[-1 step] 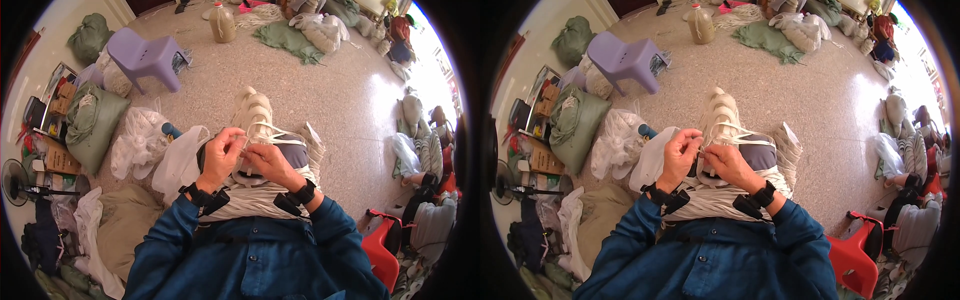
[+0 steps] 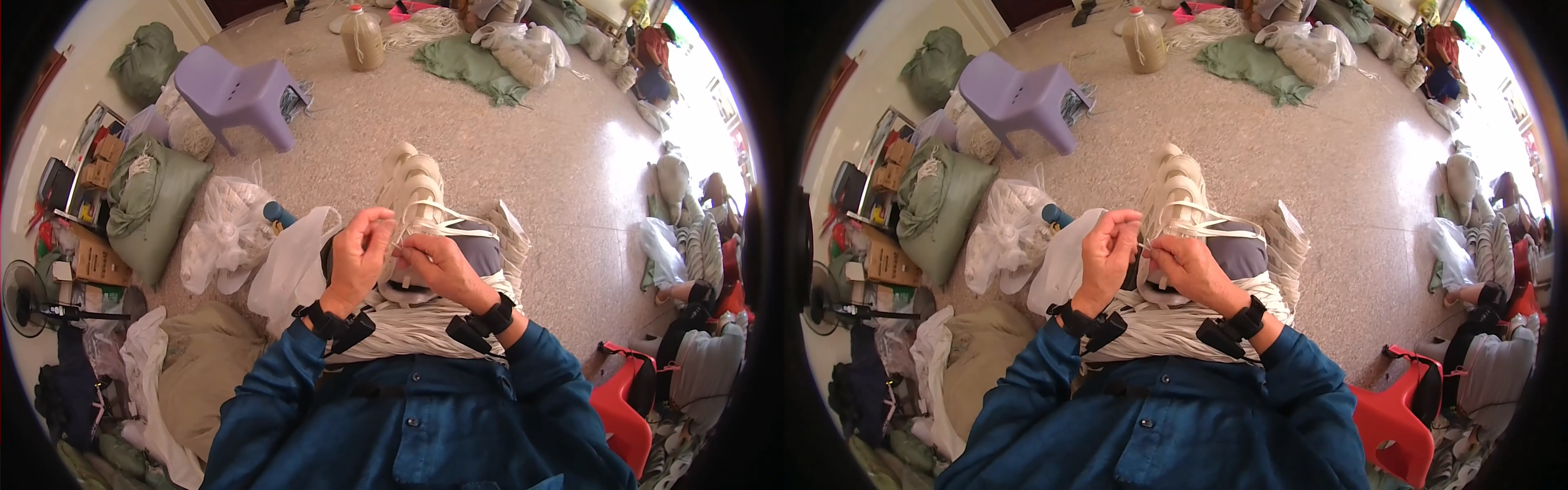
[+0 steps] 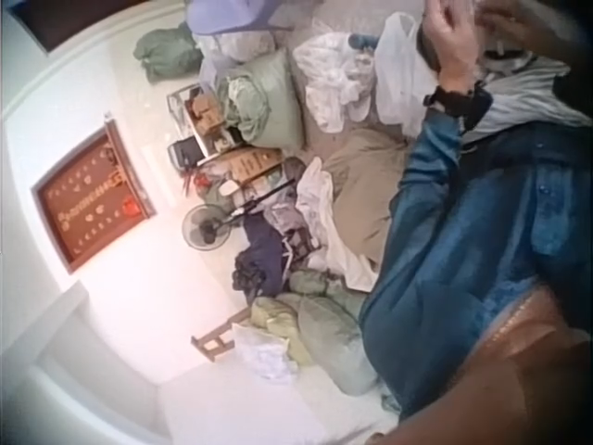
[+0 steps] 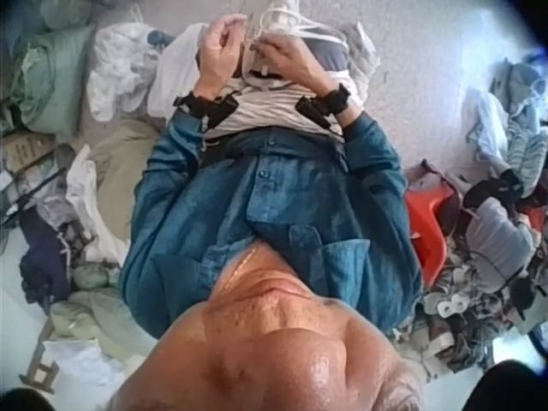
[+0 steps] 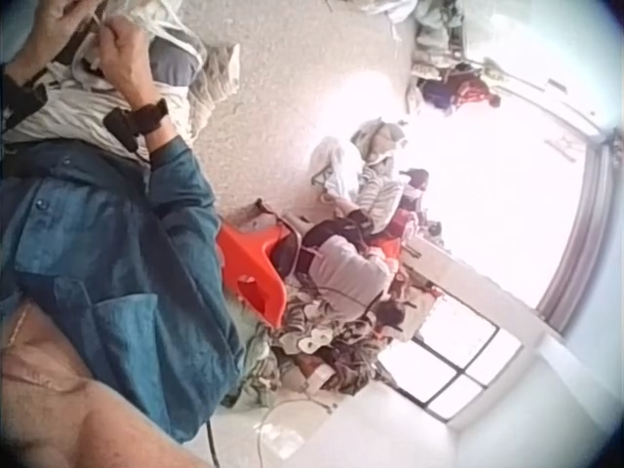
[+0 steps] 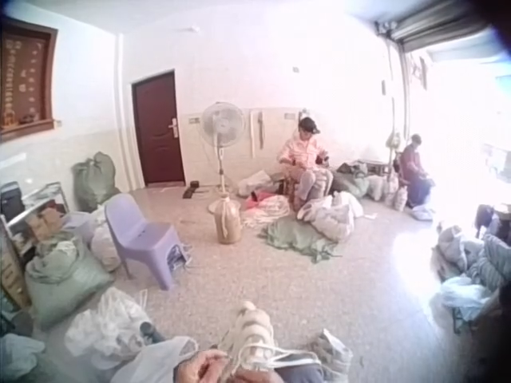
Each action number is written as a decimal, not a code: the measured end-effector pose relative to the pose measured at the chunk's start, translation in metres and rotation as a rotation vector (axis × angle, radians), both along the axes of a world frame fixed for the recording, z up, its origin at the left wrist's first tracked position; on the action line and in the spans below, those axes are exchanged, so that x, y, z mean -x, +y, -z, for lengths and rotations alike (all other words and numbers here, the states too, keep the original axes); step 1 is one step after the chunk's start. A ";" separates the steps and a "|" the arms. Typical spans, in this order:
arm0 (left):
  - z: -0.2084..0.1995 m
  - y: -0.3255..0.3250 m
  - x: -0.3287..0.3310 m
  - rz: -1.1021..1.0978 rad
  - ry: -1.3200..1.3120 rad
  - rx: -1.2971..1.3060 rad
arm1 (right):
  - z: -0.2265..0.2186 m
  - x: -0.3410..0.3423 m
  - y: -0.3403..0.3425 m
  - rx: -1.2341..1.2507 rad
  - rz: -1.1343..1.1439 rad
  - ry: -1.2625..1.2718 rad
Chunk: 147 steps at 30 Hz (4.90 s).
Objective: Threading long white shoelaces through shoe uppers and organizing the bundle.
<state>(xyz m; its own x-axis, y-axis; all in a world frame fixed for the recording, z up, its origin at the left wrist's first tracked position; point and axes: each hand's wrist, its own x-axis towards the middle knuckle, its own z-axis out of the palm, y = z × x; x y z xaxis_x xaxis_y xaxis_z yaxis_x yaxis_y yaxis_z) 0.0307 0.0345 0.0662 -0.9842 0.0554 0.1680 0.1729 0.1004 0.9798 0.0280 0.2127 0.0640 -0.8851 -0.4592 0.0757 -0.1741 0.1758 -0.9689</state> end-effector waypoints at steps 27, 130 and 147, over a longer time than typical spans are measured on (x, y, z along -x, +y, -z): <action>0.061 0.027 -0.011 -0.062 0.179 0.658 | -0.111 -0.075 0.010 0.243 -0.551 -0.120; -0.027 0.017 -0.038 0.609 0.012 0.083 | 0.006 0.089 0.003 -0.444 -0.070 0.357; -0.063 0.016 -0.052 0.814 0.054 0.593 | -0.070 0.036 0.058 0.036 -0.066 -0.299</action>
<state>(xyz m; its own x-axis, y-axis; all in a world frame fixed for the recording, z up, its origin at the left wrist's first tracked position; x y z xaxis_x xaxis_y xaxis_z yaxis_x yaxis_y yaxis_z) 0.0830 0.0509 0.1289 -0.6020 0.7961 -0.0616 0.4485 0.4011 0.7987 -0.0076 0.2706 0.1344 -0.8390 -0.5181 -0.1663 0.1095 0.1386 -0.9843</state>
